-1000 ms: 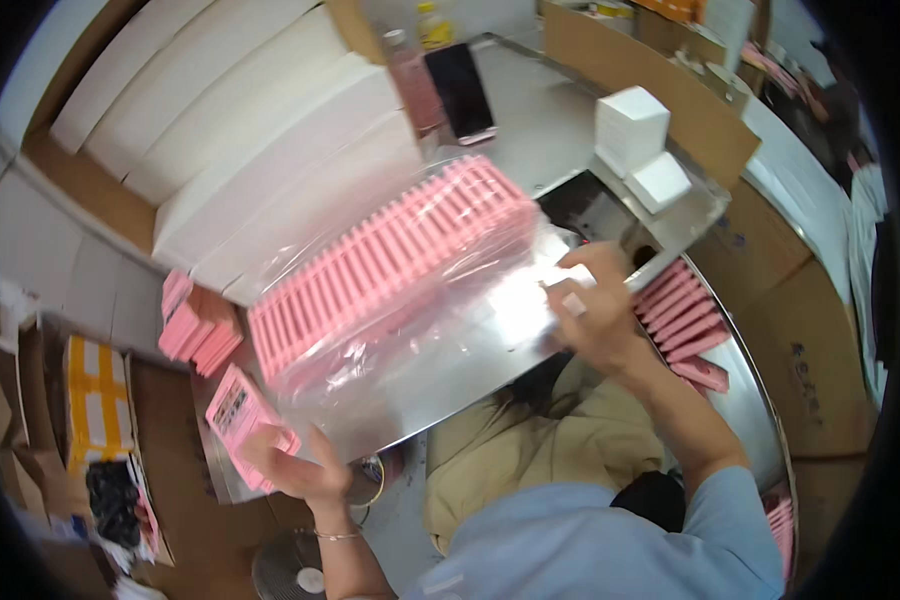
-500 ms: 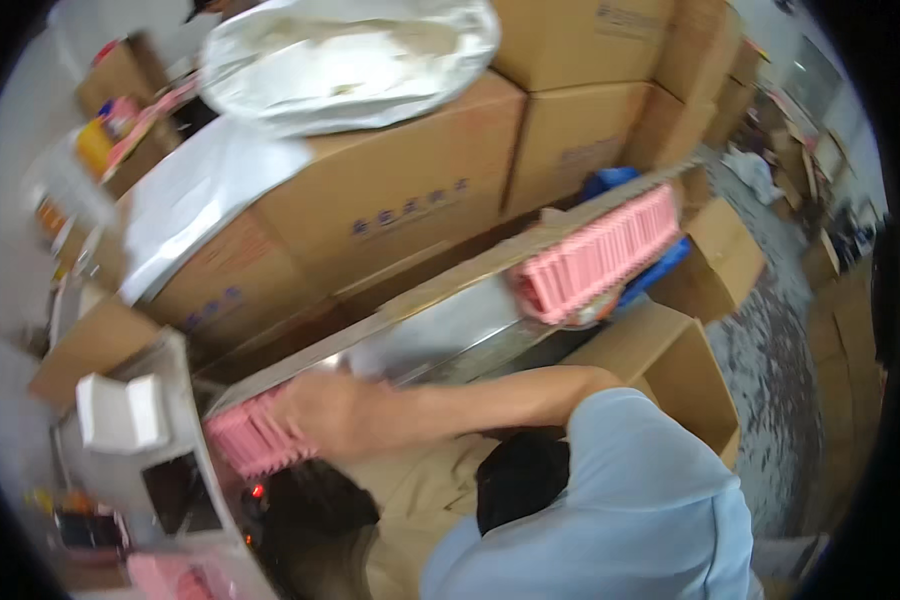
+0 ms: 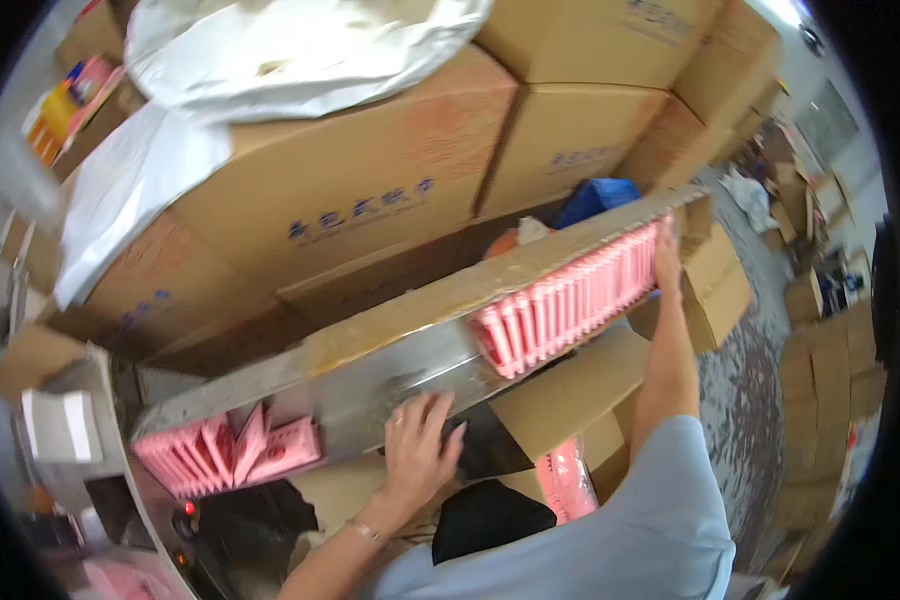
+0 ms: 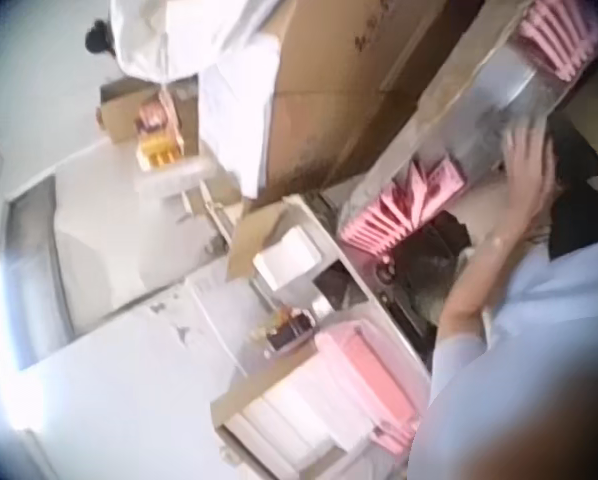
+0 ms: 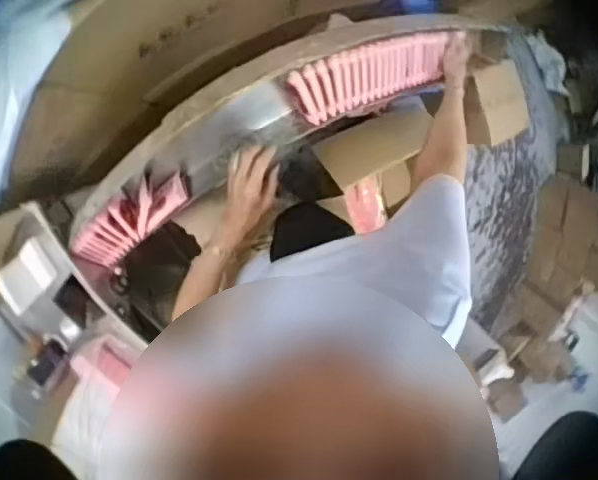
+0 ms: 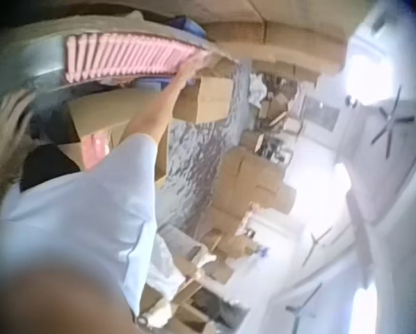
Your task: Organizing, counting, and packaging pink wallet-style tissue packs into large plastic bags and cardboard boxes.
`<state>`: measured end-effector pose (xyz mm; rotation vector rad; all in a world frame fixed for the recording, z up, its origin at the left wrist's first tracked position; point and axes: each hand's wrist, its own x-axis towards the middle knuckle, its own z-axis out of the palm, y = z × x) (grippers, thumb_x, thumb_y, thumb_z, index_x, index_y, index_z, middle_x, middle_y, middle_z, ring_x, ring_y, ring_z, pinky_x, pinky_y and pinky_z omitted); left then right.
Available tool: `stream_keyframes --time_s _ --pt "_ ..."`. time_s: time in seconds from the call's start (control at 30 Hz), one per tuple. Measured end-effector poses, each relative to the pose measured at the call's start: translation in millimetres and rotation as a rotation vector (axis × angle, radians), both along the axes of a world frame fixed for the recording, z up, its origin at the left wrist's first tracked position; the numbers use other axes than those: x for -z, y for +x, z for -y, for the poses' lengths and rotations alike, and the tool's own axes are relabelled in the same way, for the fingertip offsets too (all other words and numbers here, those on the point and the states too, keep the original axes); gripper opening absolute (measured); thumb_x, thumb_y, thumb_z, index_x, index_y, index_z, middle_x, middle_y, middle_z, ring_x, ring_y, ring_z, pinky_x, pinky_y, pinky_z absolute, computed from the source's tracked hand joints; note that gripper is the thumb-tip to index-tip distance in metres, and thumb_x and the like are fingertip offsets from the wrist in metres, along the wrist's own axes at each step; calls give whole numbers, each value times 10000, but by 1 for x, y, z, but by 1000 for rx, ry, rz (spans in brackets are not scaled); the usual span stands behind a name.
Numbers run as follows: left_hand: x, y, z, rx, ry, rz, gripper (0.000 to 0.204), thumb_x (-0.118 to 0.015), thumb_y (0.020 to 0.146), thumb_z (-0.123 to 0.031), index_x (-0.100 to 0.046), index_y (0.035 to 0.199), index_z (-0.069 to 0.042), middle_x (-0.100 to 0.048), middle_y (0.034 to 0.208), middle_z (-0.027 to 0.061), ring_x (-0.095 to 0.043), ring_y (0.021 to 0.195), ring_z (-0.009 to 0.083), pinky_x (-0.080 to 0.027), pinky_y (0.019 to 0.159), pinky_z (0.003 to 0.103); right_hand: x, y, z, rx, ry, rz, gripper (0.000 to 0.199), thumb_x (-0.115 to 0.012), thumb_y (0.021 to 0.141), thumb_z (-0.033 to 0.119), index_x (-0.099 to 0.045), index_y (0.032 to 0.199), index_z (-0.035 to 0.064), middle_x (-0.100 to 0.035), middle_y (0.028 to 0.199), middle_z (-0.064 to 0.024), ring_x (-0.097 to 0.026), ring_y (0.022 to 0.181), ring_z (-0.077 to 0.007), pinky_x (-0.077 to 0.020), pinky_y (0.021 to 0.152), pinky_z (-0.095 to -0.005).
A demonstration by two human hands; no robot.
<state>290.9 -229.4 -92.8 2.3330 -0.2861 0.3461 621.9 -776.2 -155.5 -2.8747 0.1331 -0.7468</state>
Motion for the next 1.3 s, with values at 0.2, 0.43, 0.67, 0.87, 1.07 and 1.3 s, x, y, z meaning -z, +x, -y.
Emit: stream_keyframes --time_s 0.2,0.43,0.67,0.87,1.07,1.3 --pt "-7 25 25 -211 -156 -101 948 -688 878 -437 -210 1492 104 -431 1405 330 -504 1204 474 -415 976 551 -28 -12 -86 65 489 -293 737 -282 1016 634 -475 1459 78 -551 1371 -271 -517 1286 -392 -380 1088 -392" --pt "-10 -50 -35 -496 233 -230 1048 -676 854 -541 -195 1487 142 -317 1502 346 -372 1351 509 -277 1124 603 -9 -104 -193 -172 755 -301 779 -301 1037 593 -504 1366 -84 -594 1305 -272 -544 1237 -346 -376 1052 -378" --pt "9 -62 -139 -486 -31 151 776 -679 926 -193 -249 1487 129 -434 1447 312 -500 1310 384 -407 1079 467 14 -126 -222 -267 687 -210 673 -316 1056 505 -569 1206 -100 -611 1193 -304 -572 1088 -422 -403 958 -445" --pt "-9 -82 -136 -650 -398 -64 857 -762 837 -144 -259 1458 168 -502 1354 344 -582 1196 402 -491 968 404 -64 -199 -336 -415 315 109 442 -599 976 332 -576 1207 -44 -589 1086 -252 -534 1062 -419 -422 934 -453" --pt "-8 -52 -140 -696 -364 -81 962 -748 782 -192 -170 1461 168 -502 1308 341 -573 1148 438 -465 989 449 -97 -273 -446 -710 437 96 473 -752 841 182 -587 1229 -32 -584 1117 -190 -541 1087 -346 -458 923 -423" --pt "9 -39 -140 -778 -229 27 959 -676 711 -134 -166 1461 179 -315 1458 390 -319 1384 491 -269 1173 474 -73 -328 -510 -839 505 -47 530 -746 824 152 -542 1281 -22 -562 1139 -186 -540 1052 -353 -458 909 -431"
